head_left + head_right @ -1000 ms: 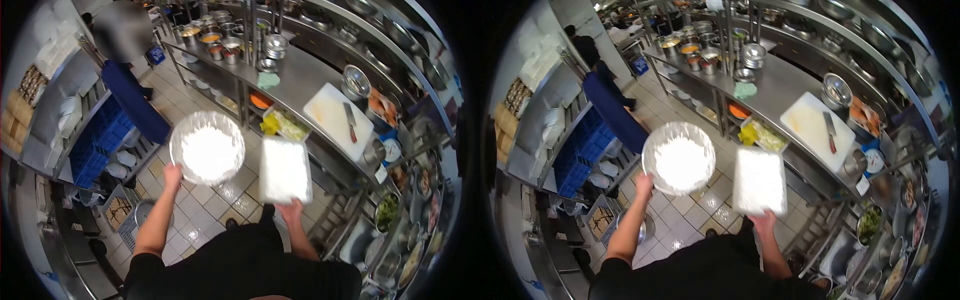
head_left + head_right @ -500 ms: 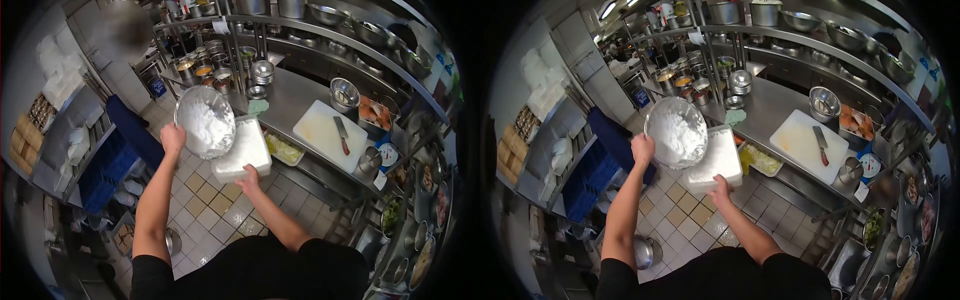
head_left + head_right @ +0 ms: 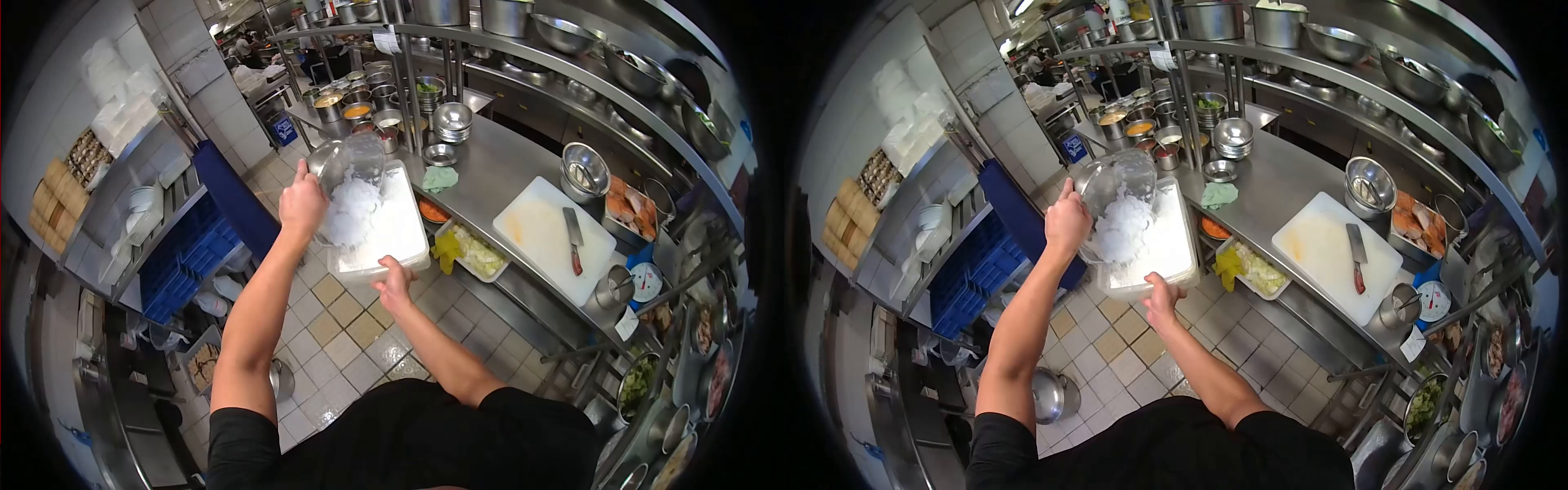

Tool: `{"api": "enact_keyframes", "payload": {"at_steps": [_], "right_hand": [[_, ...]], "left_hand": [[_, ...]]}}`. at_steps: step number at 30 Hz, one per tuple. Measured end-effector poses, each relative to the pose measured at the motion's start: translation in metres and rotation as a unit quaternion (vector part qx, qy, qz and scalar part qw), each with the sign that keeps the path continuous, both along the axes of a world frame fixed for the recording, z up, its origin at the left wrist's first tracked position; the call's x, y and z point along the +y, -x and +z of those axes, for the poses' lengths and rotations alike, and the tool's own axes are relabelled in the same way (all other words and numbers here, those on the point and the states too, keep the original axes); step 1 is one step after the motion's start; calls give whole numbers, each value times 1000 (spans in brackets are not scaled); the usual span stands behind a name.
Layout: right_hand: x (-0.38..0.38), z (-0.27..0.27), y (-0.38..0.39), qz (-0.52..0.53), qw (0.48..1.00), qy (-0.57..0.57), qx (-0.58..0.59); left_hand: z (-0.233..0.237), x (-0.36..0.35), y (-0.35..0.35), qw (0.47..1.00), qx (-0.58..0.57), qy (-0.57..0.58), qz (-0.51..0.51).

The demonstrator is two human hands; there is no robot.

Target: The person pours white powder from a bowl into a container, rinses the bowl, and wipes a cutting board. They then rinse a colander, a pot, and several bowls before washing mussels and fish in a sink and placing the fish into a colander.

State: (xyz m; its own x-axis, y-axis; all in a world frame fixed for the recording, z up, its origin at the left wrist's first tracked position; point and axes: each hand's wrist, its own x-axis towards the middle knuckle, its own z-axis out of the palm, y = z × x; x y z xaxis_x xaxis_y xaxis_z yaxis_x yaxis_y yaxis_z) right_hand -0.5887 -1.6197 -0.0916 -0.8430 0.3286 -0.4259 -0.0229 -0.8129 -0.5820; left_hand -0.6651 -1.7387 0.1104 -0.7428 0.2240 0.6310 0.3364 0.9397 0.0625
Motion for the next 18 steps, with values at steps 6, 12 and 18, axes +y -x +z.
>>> {"api": "enact_keyframes", "payload": {"at_steps": [6,12,18], "right_hand": [[4,11,-3,38,999,15,15],[6,21,-5,51,998,31,11],[23,-18,4,140,982,76,98]], "left_hand": [[9,9,-18,994,82,54,-49],[26,8,-15,980,165,92,-66],[50,12,-22,967,206,138,-62]]}}
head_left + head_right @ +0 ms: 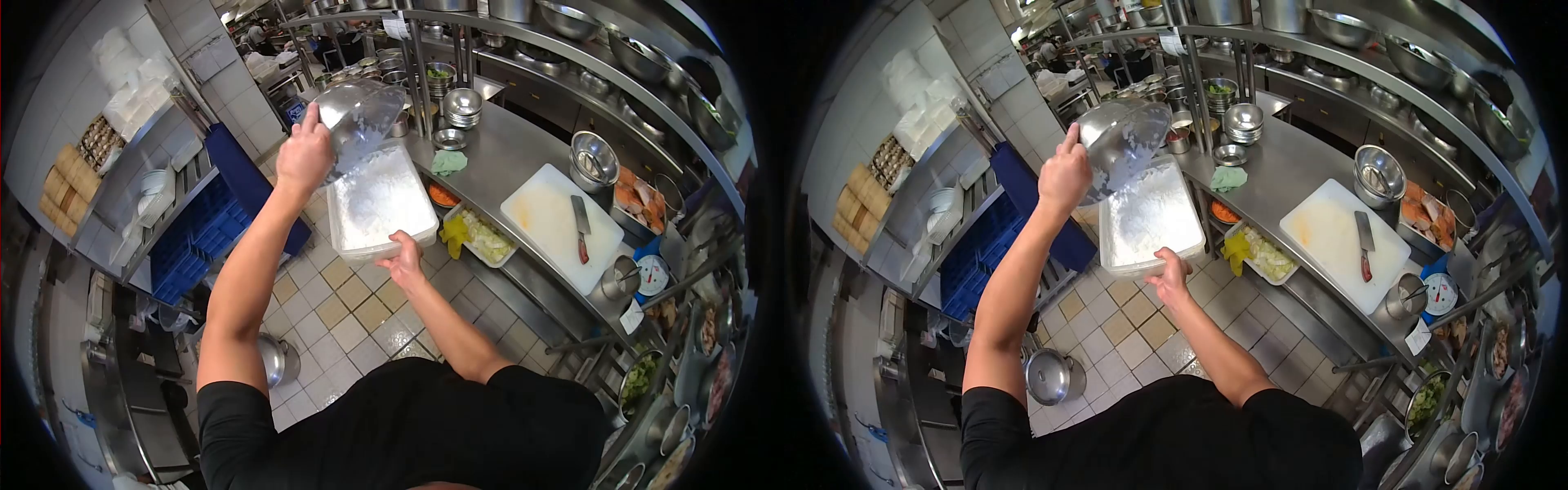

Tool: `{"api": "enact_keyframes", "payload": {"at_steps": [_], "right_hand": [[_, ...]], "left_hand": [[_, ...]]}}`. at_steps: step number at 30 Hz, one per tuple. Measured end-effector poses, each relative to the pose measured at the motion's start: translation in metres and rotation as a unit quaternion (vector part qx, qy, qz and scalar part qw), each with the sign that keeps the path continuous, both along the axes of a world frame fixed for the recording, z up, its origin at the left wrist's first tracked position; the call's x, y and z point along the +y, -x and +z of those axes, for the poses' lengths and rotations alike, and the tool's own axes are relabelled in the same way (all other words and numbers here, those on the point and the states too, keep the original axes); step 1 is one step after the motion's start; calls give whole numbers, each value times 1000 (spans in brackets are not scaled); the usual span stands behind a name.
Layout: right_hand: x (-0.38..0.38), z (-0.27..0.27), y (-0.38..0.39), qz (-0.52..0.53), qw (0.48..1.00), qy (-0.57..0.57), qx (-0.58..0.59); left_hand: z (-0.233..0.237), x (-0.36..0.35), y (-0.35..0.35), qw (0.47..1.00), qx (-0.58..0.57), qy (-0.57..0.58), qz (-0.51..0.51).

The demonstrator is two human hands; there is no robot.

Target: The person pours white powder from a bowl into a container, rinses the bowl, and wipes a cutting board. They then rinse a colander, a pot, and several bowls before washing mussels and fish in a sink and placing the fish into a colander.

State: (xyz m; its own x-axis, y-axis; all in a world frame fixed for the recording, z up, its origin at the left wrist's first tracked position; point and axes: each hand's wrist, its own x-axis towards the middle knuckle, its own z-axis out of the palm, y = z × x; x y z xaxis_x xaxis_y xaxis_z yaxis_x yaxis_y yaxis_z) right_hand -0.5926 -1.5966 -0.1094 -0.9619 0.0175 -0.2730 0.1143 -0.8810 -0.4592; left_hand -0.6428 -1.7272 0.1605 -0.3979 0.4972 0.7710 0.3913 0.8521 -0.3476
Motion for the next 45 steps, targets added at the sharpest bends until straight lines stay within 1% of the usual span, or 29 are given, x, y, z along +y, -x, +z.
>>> {"api": "enact_keyframes", "payload": {"at_steps": [4,5,6,7,8,9,10,13,15,16,17,18,19,20,21,22,24,25,26,28,30,33,35,36,38,39,41,42,45], "right_hand": [[13,9,-30,43,998,-29,39],[14,28,-47,44,995,-64,62],[13,4,-20,38,996,-57,59],[13,-32,-7,30,998,-49,41],[17,-29,-20,29,999,-41,19],[20,1,-25,29,999,-37,13],[16,17,-29,32,999,-26,4],[29,4,-48,57,993,10,102],[43,-28,-61,45,994,22,100],[55,-46,-66,46,994,23,94],[66,-65,-77,48,995,26,87],[79,-79,-89,55,993,27,105],[91,-96,-104,32,996,30,77],[101,-116,-120,13,998,31,54],[111,-132,-134,-4,999,31,36],[121,-144,-151,-23,999,24,12],[137,-175,-195,-43,998,20,-31],[147,-192,-218,-47,998,20,-48],[156,-212,-244,-61,995,20,-72],[162,-233,-289,-103,989,26,-107],[162,-230,-321,-157,978,36,-130],[175,-259,-338,-239,955,46,-168],[191,-275,-338,-272,940,60,-198],[200,-282,-330,-284,933,66,-209],[222,-302,-304,-326,916,86,-217],[233,-312,-291,-344,915,72,-199],[257,-333,-253,-376,912,45,-158],[271,-347,-234,-391,906,58,-151],[318,-383,-180,-408,900,69,-135]], "left_hand": [[-6,-8,-1,999,-21,-29,-33],[0,-9,2,998,-20,-42,-39],[4,-10,0,992,-106,-62,-16],[-5,-12,0,993,-88,-69,-29],[-12,-12,5,994,-69,-79,-44],[-8,-11,13,994,-33,-91,-58],[-2,-15,7,989,-104,-103,-15],[-2,-43,28,974,40,-194,-109],[-13,-80,44,938,-110,-329,3],[-19,-95,42,929,-134,-343,33],[-41,-119,61,926,-137,-343,84],[-67,-138,67,866,-194,-459,39],[-94,-157,74,776,-261,-574,4],[-129,-179,75,715,-293,-629,-84],[-165,-200,72,640,-339,-678,-129],[-204,-226,72,634,-362,-678,-81],[-267,-242,41,538,-363,-753,-109],[-311,-269,34,500,-405,-762,-75],[-366,-307,31,515,-422,-746,-9],[-393,-294,-24,433,-424,-795,-9],[-445,-316,-57,376,-433,-817,64],[-495,-344,-110,352,-476,-790,157],[-515,-368,-144,345,-487,-758,262],[-512,-366,-163,351,-470,-772,246],[-502,-362,-185,349,-438,-777,288],[-499,-362,-199,349,-421,-779,307],[-499,-373,-220,321,-412,-795,309],[-499,-381,-230,307,-408,-802,310],[-493,-389,-254,325,-371,-816,302]]}}
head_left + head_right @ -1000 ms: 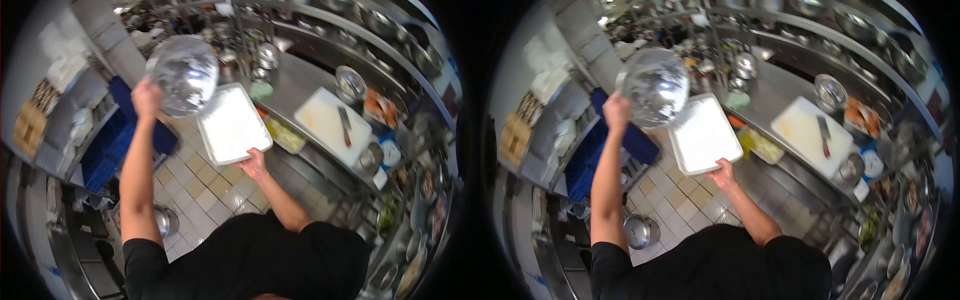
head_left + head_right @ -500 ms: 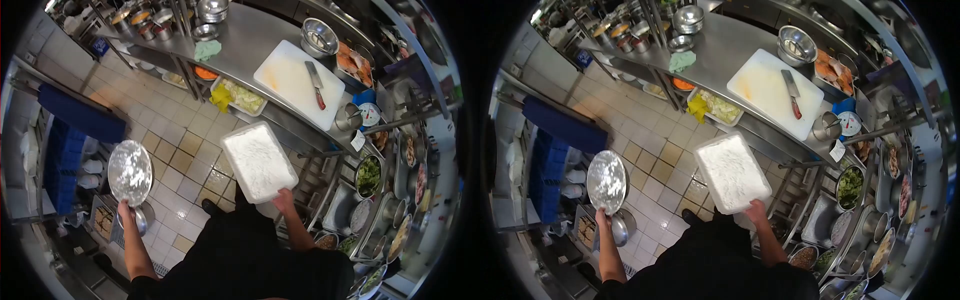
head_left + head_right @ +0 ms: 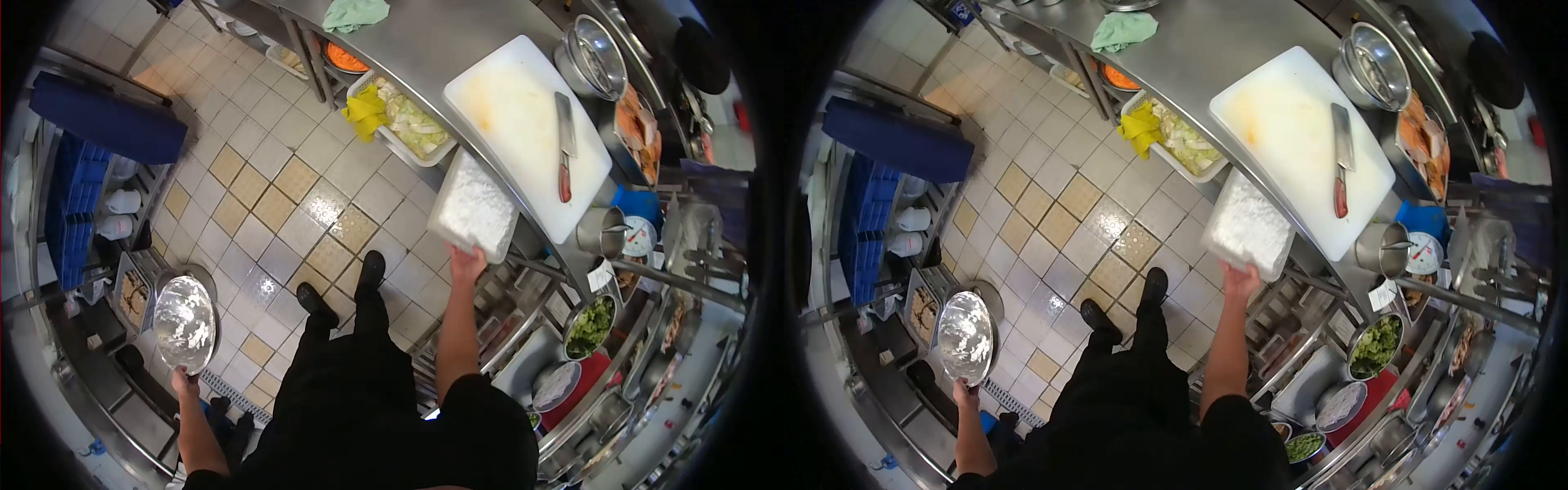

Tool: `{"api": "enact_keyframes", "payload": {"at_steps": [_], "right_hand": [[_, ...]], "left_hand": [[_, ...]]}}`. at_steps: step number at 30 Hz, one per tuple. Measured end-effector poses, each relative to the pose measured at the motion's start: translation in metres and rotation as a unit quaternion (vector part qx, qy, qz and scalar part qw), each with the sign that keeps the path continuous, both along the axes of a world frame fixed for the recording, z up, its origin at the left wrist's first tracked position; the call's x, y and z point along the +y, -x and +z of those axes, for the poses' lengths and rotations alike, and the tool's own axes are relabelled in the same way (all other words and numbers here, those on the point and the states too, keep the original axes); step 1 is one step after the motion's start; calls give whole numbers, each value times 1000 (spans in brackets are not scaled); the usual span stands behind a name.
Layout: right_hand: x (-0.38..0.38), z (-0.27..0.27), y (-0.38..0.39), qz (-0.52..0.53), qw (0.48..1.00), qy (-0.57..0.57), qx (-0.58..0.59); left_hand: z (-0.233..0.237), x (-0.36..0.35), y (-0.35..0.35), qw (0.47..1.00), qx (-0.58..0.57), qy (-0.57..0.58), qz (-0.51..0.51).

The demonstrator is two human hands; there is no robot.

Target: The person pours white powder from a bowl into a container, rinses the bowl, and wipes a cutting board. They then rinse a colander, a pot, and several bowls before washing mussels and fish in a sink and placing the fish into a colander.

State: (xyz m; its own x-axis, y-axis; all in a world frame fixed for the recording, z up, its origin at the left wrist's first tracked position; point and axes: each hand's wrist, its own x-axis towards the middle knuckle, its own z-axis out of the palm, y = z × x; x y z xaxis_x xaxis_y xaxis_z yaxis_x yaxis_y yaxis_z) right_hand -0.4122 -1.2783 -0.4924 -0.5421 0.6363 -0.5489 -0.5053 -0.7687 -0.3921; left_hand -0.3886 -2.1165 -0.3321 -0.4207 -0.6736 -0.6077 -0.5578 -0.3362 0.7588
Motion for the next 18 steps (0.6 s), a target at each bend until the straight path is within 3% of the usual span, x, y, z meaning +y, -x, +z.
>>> {"api": "enact_keyframes", "payload": {"at_steps": [6,7,11,13,14,15,16,17,18], "right_hand": [[53,-52,93,30,999,16,12],[57,-56,107,18,999,30,-39],[86,-93,137,88,993,74,5],[85,-85,143,99,993,63,-20],[102,-118,137,127,986,104,37],[110,-153,125,159,972,154,86],[99,-133,116,185,973,130,41],[60,-52,118,108,976,148,-117],[61,-69,101,150,966,181,-104]], "left_hand": [[39,36,-6,1000,-4,10,28],[41,38,-4,999,-4,6,35],[50,58,1,999,-16,3,33],[46,60,2,999,18,-32,2],[43,63,0,993,84,-79,-20],[1,14,-15,997,69,-17,2],[2,16,-14,994,70,-25,-75],[-9,4,-16,995,60,1,-83],[-5,28,3,996,70,-12,-56]]}}
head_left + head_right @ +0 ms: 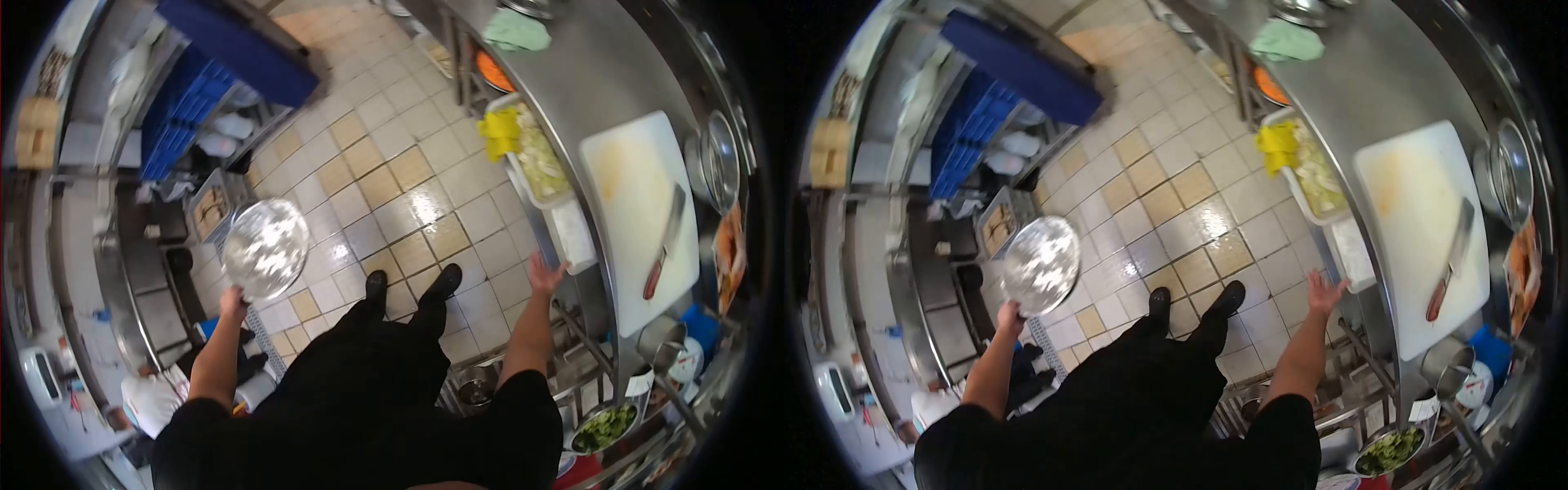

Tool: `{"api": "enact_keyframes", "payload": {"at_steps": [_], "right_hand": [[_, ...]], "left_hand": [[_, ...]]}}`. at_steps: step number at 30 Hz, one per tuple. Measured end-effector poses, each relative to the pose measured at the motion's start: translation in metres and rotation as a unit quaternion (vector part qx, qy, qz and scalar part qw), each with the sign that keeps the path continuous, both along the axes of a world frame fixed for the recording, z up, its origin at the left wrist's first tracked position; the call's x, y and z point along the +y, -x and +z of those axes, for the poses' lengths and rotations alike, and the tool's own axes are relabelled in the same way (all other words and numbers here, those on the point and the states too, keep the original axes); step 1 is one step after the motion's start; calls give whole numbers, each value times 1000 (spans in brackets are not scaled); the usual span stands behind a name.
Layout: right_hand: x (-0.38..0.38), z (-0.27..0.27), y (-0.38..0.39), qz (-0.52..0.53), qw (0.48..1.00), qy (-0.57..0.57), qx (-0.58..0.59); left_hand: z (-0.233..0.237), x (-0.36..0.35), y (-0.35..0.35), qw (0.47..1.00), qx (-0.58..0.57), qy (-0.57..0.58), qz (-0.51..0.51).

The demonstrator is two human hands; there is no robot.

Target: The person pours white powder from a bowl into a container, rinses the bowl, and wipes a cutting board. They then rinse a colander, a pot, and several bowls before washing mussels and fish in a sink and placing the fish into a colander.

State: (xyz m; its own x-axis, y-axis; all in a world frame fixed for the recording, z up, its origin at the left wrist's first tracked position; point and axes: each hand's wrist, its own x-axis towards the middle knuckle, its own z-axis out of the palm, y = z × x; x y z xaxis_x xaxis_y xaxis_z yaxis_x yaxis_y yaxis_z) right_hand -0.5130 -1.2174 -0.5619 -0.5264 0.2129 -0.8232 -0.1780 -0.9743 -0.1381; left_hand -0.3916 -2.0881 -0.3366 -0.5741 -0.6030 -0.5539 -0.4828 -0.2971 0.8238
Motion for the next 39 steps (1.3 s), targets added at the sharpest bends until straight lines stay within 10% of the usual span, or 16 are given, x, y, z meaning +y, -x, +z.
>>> {"api": "enact_keyframes", "payload": {"at_steps": [4,5,6,7,9,17,19,30,39], "right_hand": [[-30,3,-122,220,966,-133,6],[6,-91,-185,309,879,70,357],[-29,-38,-205,352,927,-100,78],[-62,11,-227,403,866,-188,-229],[-82,12,-307,482,819,-209,-233],[-369,46,-491,22,917,-295,-268],[-465,84,-499,57,922,-227,-309],[-937,182,-445,-263,868,32,-421],[-1226,278,-313,-485,748,116,-437]], "left_hand": [[31,77,70,1000,-15,-2,10],[31,79,79,1000,-7,-6,-2],[25,79,90,1000,3,-12,-19],[20,81,102,999,15,-19,-43],[14,83,116,997,11,-13,-81],[-97,24,265,948,82,-33,-305],[-92,28,316,916,57,-25,-396],[7,208,404,686,-41,-90,-721],[107,310,277,412,-49,-202,-887]]}}
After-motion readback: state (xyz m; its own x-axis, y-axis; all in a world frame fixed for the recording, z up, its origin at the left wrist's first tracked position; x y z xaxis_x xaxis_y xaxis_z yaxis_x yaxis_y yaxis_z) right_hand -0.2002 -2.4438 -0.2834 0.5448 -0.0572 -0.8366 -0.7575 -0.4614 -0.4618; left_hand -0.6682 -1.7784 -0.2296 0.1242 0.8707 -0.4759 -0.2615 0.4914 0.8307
